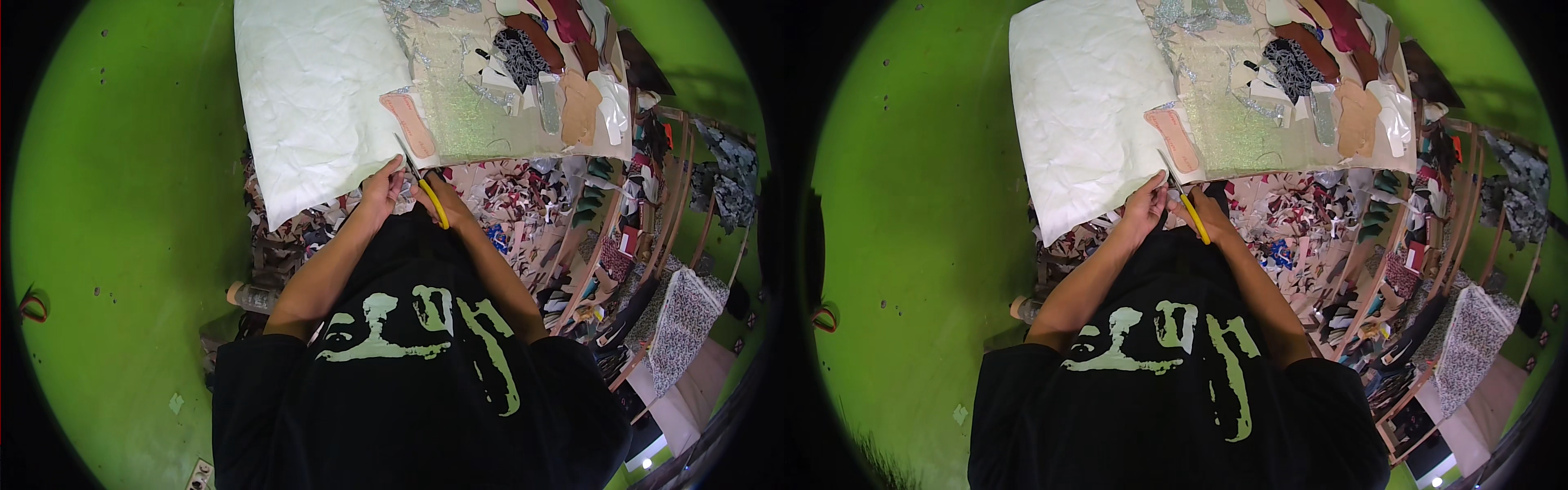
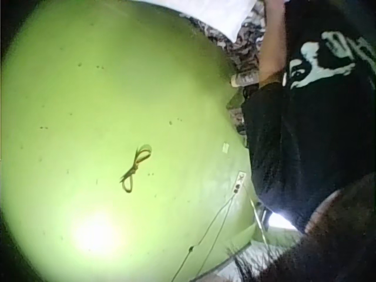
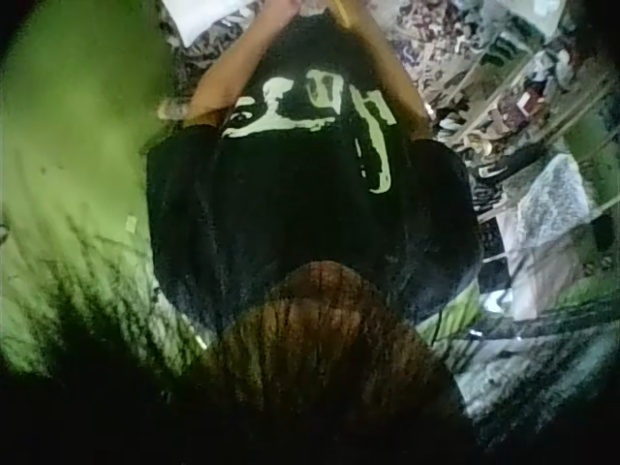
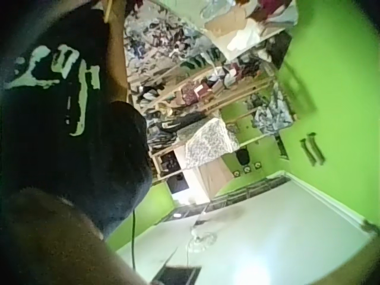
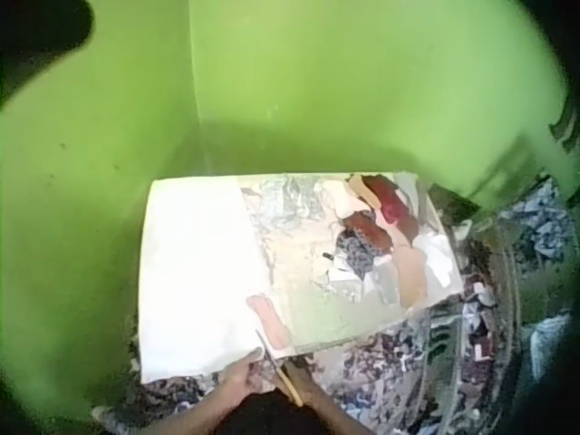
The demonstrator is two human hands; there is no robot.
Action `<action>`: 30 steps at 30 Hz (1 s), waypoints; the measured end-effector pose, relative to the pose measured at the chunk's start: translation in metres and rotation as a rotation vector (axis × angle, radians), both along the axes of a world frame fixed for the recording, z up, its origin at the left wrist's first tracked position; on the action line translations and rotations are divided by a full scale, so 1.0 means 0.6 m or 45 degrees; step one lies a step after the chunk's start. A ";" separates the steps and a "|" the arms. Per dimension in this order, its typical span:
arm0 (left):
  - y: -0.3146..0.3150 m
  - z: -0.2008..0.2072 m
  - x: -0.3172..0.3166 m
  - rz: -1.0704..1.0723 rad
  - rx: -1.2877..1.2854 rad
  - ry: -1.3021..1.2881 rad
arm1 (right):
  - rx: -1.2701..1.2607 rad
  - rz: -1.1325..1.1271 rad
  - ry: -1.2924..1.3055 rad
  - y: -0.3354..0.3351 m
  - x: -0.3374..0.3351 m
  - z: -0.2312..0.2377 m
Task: Cutting out a shoe insole component from a sheet of material using a template and scissors.
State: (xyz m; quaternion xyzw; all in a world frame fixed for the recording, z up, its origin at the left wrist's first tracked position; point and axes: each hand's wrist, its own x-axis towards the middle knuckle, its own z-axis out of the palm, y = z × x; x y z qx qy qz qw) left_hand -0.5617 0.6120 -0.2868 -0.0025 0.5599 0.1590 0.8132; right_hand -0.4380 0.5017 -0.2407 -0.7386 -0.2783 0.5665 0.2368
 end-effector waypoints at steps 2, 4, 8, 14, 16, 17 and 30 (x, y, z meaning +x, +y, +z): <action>0.001 0.001 0.000 0.027 0.000 -0.013 | -0.034 0.008 0.032 0.002 0.002 0.003; 0.001 0.001 -0.002 0.025 -0.013 -0.031 | -0.013 -0.068 0.149 -0.002 0.001 0.010; 0.002 0.001 -0.001 0.006 -0.028 -0.026 | -0.022 -0.073 0.167 0.000 0.000 0.003; 0.005 -0.003 -0.005 0.010 -0.026 -0.055 | 0.049 -0.144 0.218 0.024 0.006 -0.013; 0.006 0.001 -0.006 0.023 -0.029 -0.047 | 0.089 -0.125 0.212 0.029 0.007 -0.007; 0.008 0.005 -0.006 0.033 -0.033 -0.044 | 0.091 -0.121 0.217 0.029 0.007 -0.007; 0.010 -0.006 0.035 0.283 0.062 0.074 | 0.111 -0.135 0.180 0.039 -0.003 0.009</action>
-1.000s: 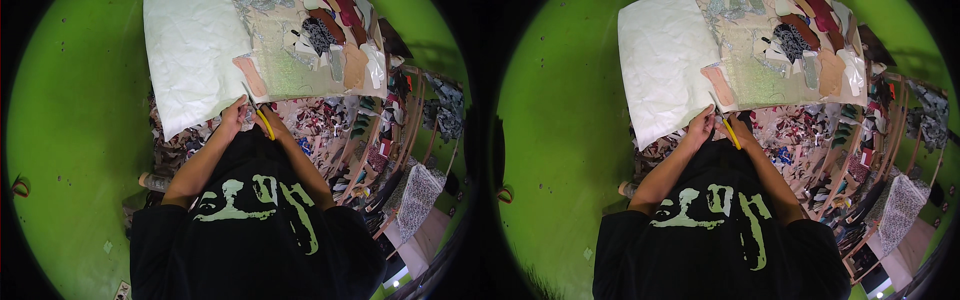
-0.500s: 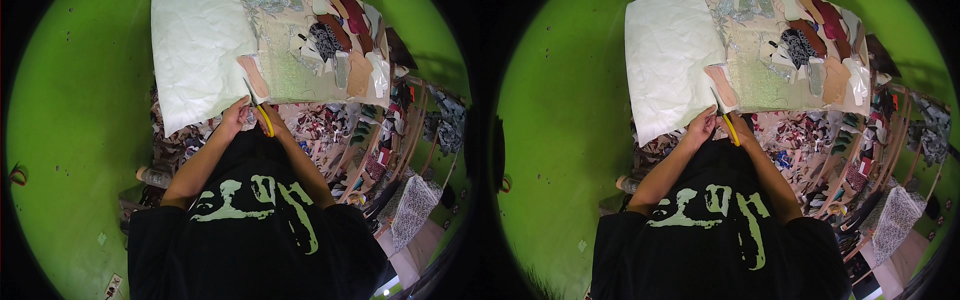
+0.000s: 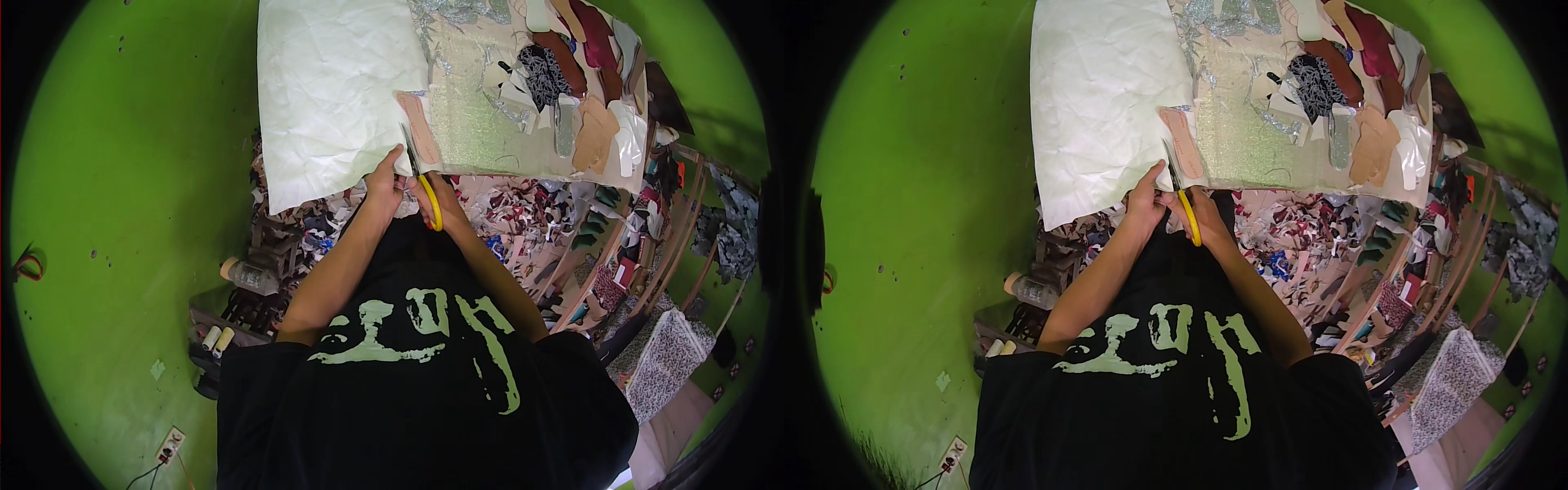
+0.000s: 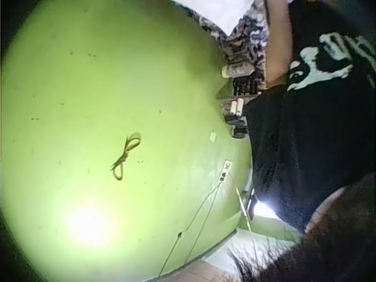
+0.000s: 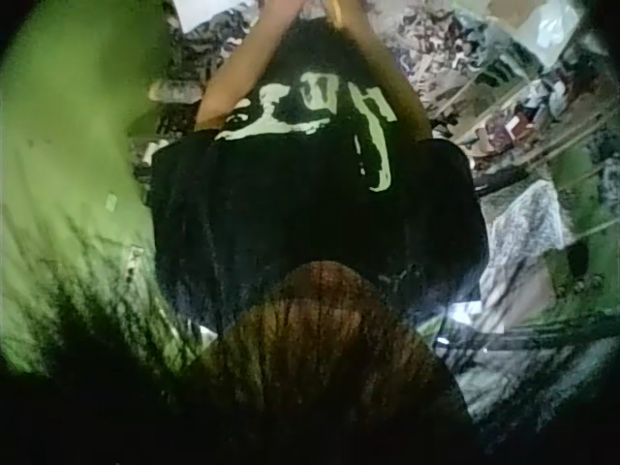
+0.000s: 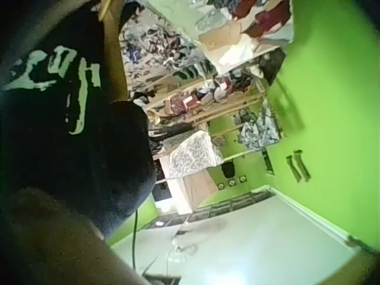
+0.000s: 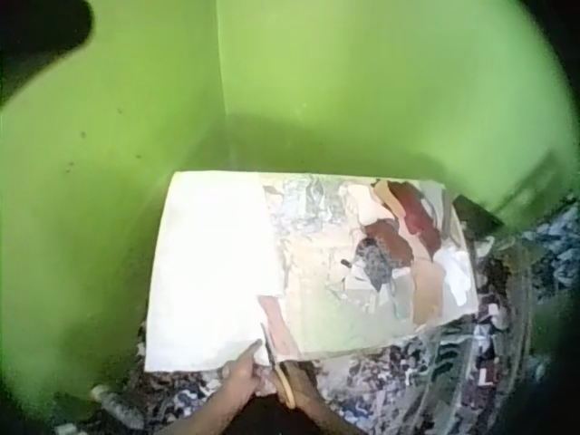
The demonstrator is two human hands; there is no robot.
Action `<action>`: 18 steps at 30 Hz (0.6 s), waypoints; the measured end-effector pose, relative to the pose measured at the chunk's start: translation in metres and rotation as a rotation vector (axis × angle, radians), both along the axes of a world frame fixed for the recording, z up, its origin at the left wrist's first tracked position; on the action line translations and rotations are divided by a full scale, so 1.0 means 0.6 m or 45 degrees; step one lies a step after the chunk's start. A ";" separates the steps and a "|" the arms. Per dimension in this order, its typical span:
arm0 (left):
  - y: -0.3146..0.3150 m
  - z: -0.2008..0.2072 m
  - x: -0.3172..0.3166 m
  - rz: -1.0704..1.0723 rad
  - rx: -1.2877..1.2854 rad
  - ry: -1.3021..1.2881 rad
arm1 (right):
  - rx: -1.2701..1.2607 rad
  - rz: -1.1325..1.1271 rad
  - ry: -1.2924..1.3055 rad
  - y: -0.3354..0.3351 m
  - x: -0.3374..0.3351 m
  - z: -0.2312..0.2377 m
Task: Cutting out a shoe insole component from a sheet of material using a template and scissors.
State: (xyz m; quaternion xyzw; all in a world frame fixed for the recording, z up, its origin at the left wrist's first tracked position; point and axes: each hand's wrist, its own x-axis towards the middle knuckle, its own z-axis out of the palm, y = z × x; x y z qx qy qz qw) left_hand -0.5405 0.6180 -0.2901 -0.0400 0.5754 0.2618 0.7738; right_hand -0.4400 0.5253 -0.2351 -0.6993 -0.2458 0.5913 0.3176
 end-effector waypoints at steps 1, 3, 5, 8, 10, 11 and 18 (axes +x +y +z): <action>-0.001 0.006 0.000 0.001 0.027 0.020 | -0.002 0.001 0.024 0.003 0.000 -0.002; 0.000 0.016 0.002 0.006 0.052 0.041 | 0.006 0.000 0.028 0.014 0.003 -0.009; 0.002 0.024 0.003 0.033 -0.002 0.131 | 0.017 0.003 0.033 0.018 0.003 -0.014; 0.002 0.021 -0.001 0.051 0.013 0.122 | 0.054 0.019 0.076 0.021 0.003 -0.015; 0.000 0.017 -0.002 0.036 0.025 0.098 | 0.029 0.021 0.049 0.017 0.000 -0.009; -0.002 0.015 -0.003 0.014 0.036 0.074 | 0.030 0.027 0.049 0.018 0.000 -0.007; 0.008 0.043 0.002 0.047 0.019 0.110 | 0.065 0.040 0.099 0.018 0.000 -0.022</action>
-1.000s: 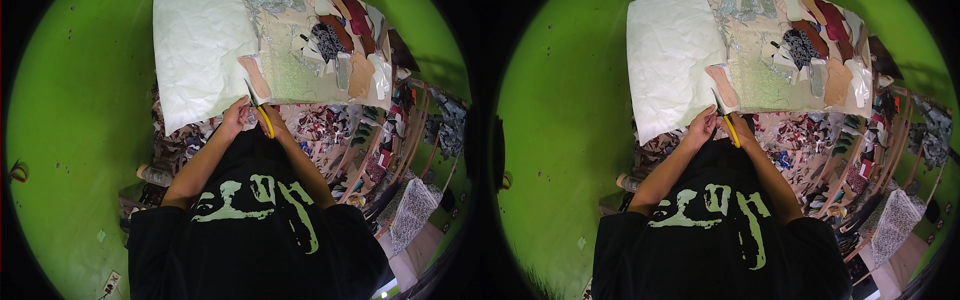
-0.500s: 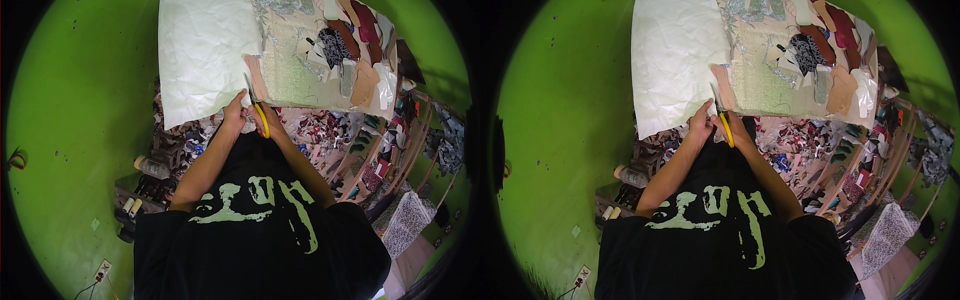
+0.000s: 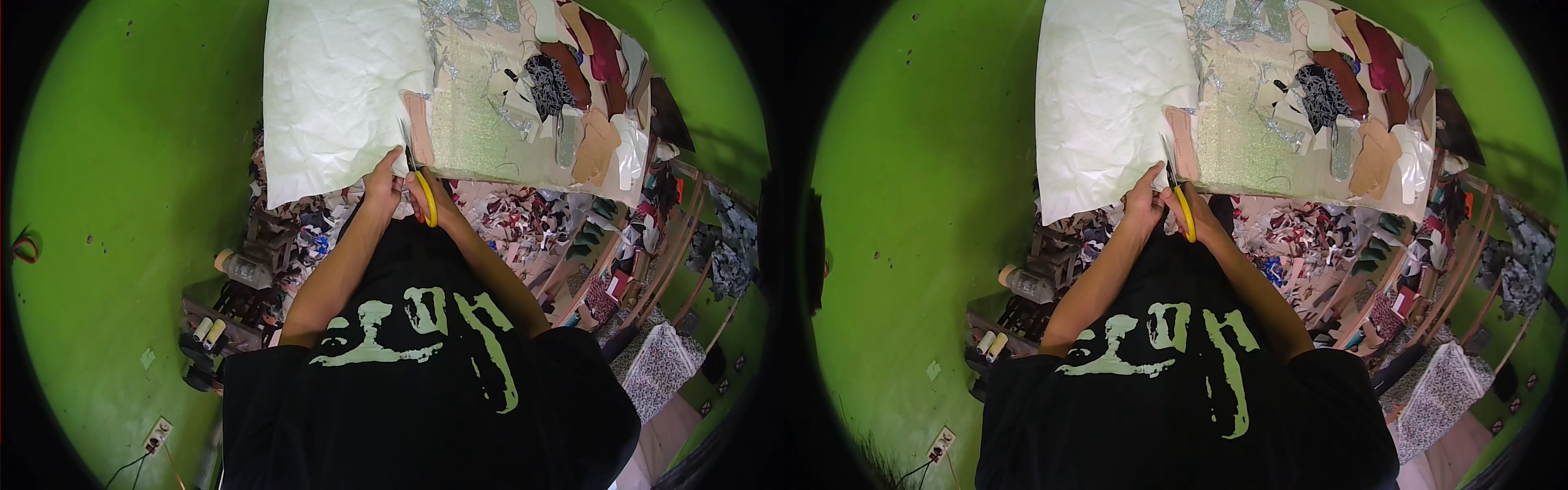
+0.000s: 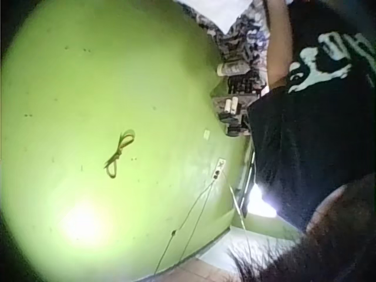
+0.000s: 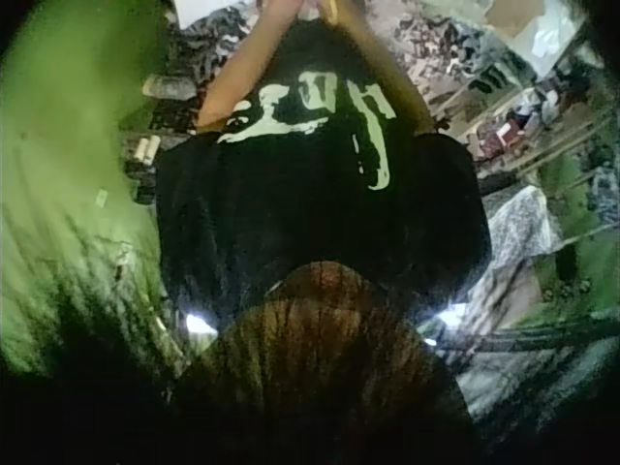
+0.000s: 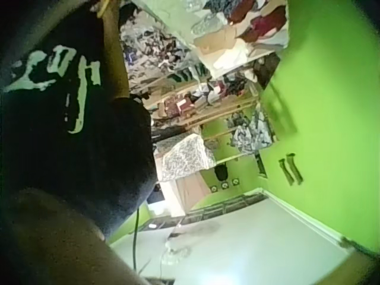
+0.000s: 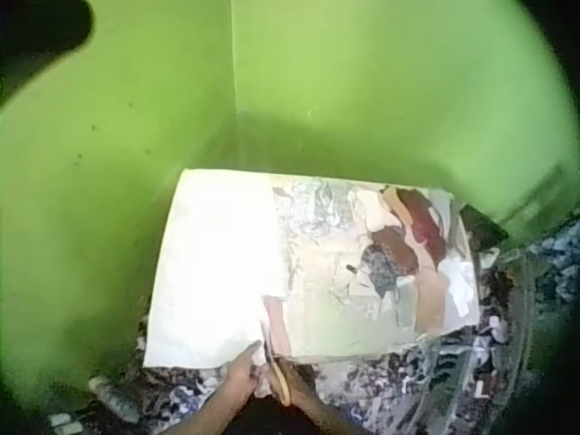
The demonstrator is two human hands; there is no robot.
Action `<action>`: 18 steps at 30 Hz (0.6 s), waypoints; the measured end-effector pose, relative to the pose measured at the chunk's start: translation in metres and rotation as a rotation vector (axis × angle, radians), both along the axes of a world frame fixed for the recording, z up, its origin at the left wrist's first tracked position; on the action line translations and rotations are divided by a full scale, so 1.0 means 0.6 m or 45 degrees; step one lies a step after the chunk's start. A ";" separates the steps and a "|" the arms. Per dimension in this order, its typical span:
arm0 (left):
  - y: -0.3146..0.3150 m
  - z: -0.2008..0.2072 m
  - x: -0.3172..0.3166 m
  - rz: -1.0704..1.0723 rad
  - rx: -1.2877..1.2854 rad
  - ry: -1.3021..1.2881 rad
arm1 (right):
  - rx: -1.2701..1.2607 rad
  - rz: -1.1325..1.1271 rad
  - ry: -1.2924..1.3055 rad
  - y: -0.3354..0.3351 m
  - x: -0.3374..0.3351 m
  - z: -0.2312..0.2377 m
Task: Cutting out a shoe insole component from a sheet of material using a template and scissors.
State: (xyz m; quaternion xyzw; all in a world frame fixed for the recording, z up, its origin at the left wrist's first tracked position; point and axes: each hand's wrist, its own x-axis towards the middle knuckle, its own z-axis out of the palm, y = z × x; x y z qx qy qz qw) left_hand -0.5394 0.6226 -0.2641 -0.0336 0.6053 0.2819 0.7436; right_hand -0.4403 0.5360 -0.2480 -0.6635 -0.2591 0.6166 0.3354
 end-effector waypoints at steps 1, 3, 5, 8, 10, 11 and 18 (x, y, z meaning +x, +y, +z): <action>-0.001 -0.003 -0.001 0.027 0.013 -0.029 | -0.027 -0.007 0.043 0.000 -0.002 -0.006; -0.002 -0.009 -0.004 0.058 0.028 -0.057 | 0.023 -0.004 0.112 -0.003 -0.005 -0.018; -0.003 -0.008 -0.005 0.004 0.017 -0.032 | 0.070 -0.007 0.180 0.000 -0.005 -0.015; -0.004 -0.002 -0.004 0.033 0.016 -0.040 | 0.067 0.005 0.208 0.011 -0.005 0.000; -0.004 0.008 -0.003 0.028 0.043 -0.049 | 0.000 -0.035 0.216 0.018 -0.005 0.012; -0.004 0.012 -0.002 0.024 0.070 -0.058 | 0.001 -0.038 0.215 0.017 -0.005 0.006; -0.003 0.006 -0.002 0.044 0.065 0.008 | 0.050 -0.034 -0.058 0.020 -0.002 0.015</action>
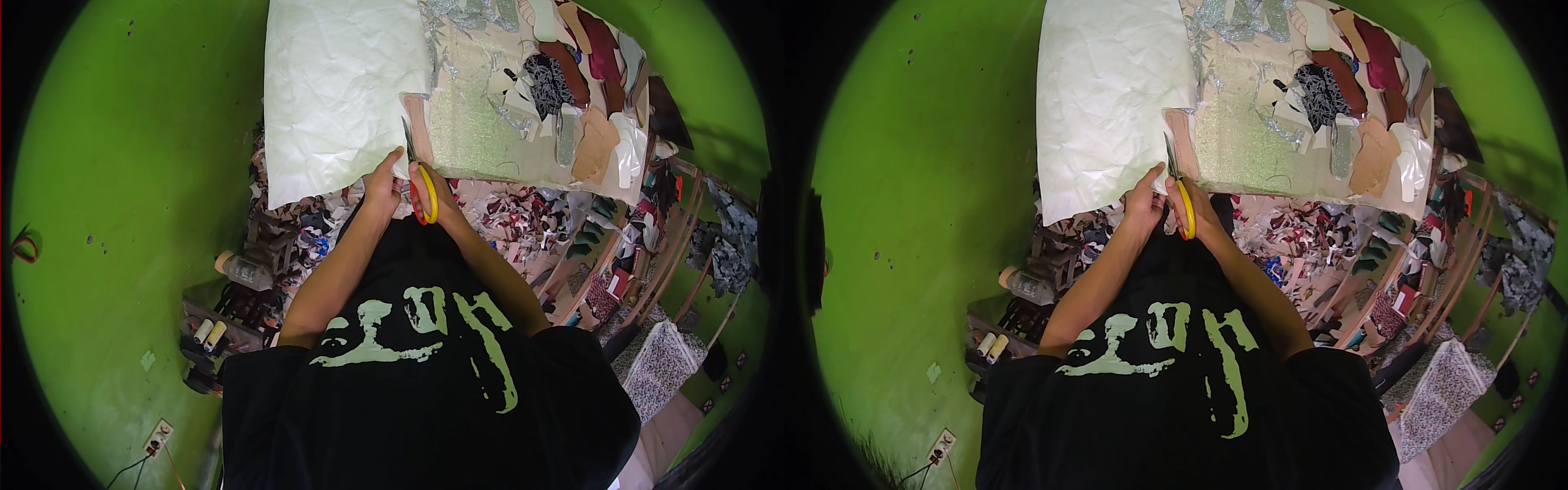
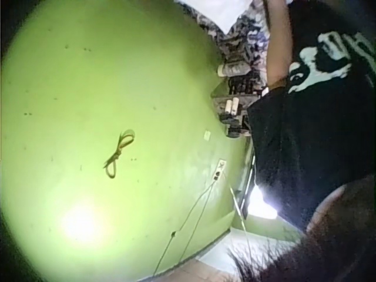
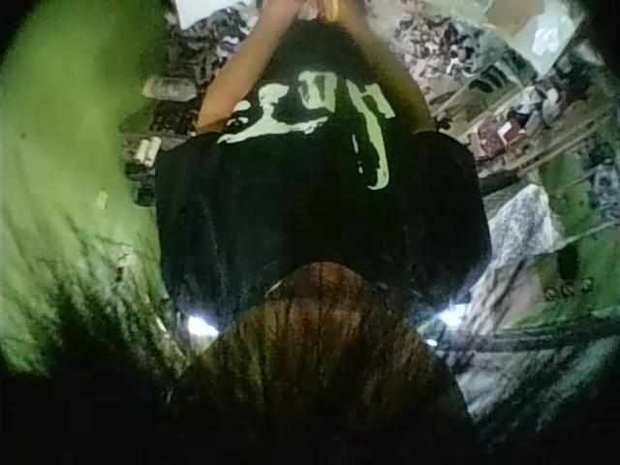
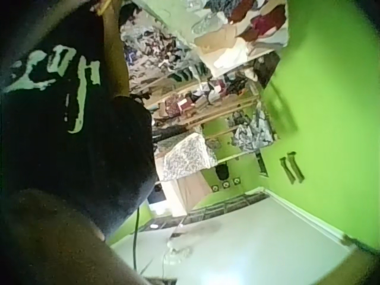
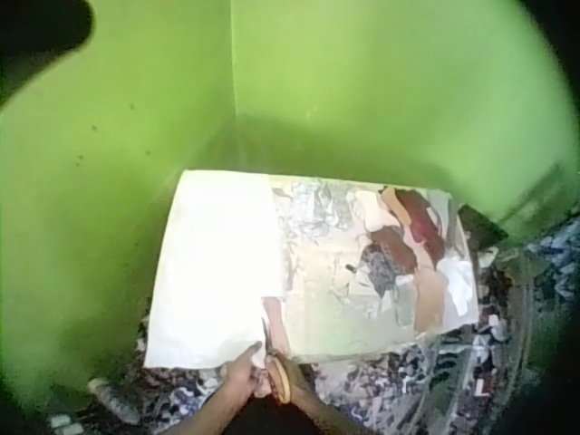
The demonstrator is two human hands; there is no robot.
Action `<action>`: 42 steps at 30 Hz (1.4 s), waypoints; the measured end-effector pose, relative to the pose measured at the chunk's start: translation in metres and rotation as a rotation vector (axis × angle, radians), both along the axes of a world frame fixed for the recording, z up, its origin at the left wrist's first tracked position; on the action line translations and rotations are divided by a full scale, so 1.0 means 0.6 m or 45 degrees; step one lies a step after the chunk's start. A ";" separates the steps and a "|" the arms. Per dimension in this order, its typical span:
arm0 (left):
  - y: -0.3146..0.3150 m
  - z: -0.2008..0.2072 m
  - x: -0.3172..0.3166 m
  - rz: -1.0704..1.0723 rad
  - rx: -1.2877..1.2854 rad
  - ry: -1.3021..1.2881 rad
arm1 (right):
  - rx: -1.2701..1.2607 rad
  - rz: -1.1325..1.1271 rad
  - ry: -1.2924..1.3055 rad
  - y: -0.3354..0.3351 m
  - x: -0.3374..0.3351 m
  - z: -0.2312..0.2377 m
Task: Cutting out a shoe insole component from a sheet of material using a template and scissors.
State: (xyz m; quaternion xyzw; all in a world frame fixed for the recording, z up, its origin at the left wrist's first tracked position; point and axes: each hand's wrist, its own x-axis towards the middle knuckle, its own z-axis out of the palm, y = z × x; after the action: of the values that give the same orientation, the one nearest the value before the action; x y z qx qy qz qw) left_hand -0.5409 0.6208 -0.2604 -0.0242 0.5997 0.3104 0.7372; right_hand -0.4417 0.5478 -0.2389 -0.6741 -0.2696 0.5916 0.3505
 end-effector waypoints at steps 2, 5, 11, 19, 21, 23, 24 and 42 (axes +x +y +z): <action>0.001 -0.008 -0.006 0.002 -0.021 -0.022 | -0.024 0.030 -0.048 0.003 0.002 0.010; -0.003 -0.010 -0.006 -0.015 0.009 -0.023 | -0.018 0.072 -0.151 0.011 0.010 0.006; -0.001 0.006 -0.005 -0.044 -0.035 -0.027 | 0.007 0.073 -0.276 0.036 0.023 -0.020; 0.000 0.007 -0.013 -0.125 -0.029 -0.062 | -0.222 0.247 -0.304 0.052 0.040 -0.005; -0.004 -0.003 -0.017 -0.171 -0.031 -0.060 | -0.192 0.208 -0.269 0.059 0.041 -0.014; -0.005 -0.005 -0.015 -0.066 -0.001 -0.079 | -0.163 0.165 -0.236 0.071 0.046 -0.013; -0.005 -0.005 -0.015 -0.065 -0.002 -0.079 | -0.181 0.208 -0.219 0.077 0.052 -0.011; 0.004 0.002 -0.019 -0.151 0.016 -0.031 | -0.147 0.330 -0.359 0.116 0.064 -0.023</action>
State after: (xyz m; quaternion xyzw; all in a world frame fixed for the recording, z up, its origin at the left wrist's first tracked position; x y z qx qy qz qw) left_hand -0.5522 0.6231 -0.2590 0.0123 0.5893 0.2695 0.7616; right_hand -0.4033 0.6173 -0.2528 -0.7288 -0.3663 0.5460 0.1910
